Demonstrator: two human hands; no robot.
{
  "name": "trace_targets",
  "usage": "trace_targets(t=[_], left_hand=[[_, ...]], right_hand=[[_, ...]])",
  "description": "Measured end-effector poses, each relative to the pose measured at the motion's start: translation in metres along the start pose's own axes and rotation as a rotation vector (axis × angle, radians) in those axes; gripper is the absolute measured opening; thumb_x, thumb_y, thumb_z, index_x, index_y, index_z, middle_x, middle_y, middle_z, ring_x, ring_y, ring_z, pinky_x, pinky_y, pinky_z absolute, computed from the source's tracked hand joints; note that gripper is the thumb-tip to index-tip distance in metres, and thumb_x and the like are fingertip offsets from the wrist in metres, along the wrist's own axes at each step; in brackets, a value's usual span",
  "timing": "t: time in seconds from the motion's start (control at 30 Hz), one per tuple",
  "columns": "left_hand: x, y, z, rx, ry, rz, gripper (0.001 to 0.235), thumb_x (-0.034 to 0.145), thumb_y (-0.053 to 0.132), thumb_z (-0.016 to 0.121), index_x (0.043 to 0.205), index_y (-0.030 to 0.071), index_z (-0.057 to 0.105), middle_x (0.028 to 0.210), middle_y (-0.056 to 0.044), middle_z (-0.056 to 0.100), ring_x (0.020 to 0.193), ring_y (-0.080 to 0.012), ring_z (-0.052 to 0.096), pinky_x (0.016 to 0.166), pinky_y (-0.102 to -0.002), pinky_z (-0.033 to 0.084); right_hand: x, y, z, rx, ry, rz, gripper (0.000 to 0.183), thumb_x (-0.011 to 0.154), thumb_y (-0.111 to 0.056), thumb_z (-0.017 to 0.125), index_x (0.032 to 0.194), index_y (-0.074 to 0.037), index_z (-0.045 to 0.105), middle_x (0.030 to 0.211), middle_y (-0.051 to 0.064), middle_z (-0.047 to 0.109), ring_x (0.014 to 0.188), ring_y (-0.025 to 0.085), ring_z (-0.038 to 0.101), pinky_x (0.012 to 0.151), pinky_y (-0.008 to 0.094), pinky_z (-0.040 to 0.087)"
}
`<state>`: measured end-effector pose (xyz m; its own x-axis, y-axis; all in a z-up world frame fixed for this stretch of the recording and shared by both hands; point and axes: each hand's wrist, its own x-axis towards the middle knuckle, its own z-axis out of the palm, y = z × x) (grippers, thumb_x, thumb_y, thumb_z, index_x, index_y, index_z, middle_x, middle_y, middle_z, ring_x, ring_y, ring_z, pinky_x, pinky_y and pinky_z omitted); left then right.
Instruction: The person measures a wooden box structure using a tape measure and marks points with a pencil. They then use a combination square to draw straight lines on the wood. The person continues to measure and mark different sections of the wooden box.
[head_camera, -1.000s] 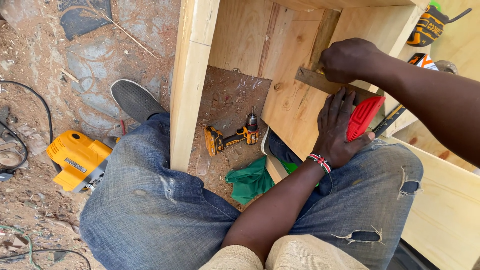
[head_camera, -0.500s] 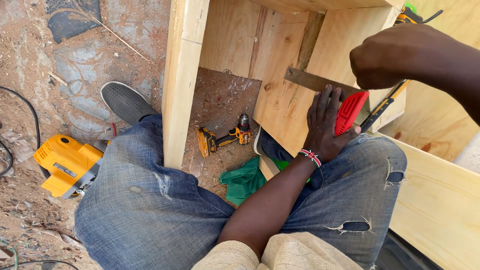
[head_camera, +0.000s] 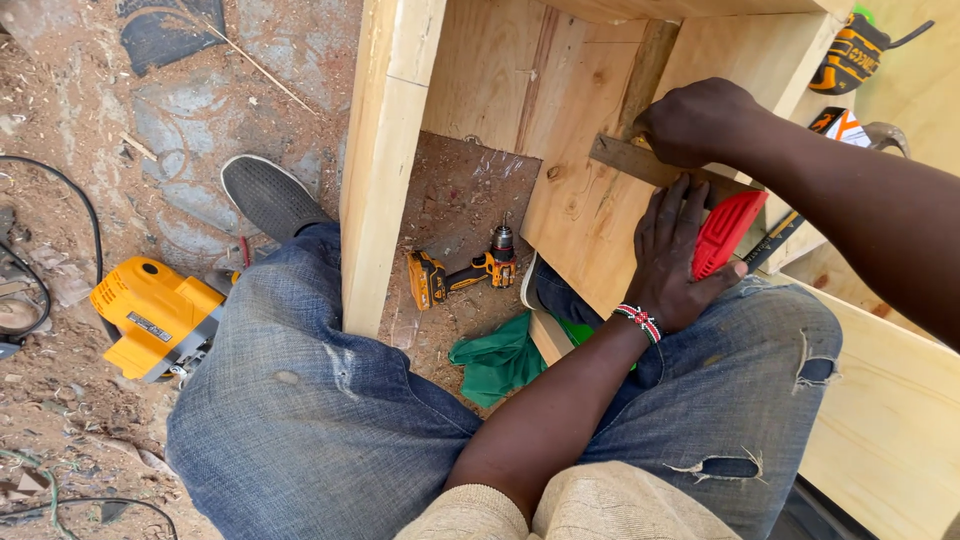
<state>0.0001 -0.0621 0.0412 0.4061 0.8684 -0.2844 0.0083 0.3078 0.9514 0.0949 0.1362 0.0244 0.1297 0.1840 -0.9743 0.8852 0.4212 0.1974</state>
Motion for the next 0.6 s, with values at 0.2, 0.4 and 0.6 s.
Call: trace_targets(t=[0.2, 0.4, 0.6], left_hand=[[-0.001, -0.001, 0.001, 0.001, -0.012, 0.000, 0.097, 0.087, 0.067, 0.045, 0.166, 0.019, 0.015, 0.177, -0.010, 0.014, 0.164, -0.0400, 0.016, 0.128, -0.060, 0.018], [0.000, -0.003, 0.002, -0.001, -0.012, 0.007, 0.098, 0.086, 0.067, 0.047, 0.166, 0.019, 0.014, 0.176, -0.011, 0.014, 0.164, -0.0404, 0.015, 0.129, -0.061, 0.016], [0.002, -0.012, 0.009, 0.009, 0.066, 0.109, 0.098, 0.088, 0.063, 0.052, 0.166, 0.016, 0.016, 0.176, -0.016, 0.016, 0.166, -0.0371, 0.014, 0.135, -0.055, 0.013]], right_hand=[[0.003, -0.010, -0.003, 0.036, -0.044, 0.073, 0.052, 0.089, -0.014, 0.047, 0.138, -0.022, 0.065, 0.125, 0.006, 0.076, 0.104, 0.029, 0.075, 0.071, 0.038, 0.056], [-0.064, -0.004, -0.028, -0.156, -0.065, 0.030, 0.022, 0.086, -0.019, 0.055, 0.099, -0.021, 0.073, 0.098, 0.001, 0.079, 0.088, 0.024, 0.075, 0.063, 0.035, 0.055], [-0.153, 0.017, -0.054, -0.278, -0.152, 0.200, 0.039, 0.094, -0.028, 0.047, 0.111, -0.018, 0.081, 0.120, 0.002, 0.083, 0.110, 0.028, 0.080, 0.084, 0.036, 0.064]])
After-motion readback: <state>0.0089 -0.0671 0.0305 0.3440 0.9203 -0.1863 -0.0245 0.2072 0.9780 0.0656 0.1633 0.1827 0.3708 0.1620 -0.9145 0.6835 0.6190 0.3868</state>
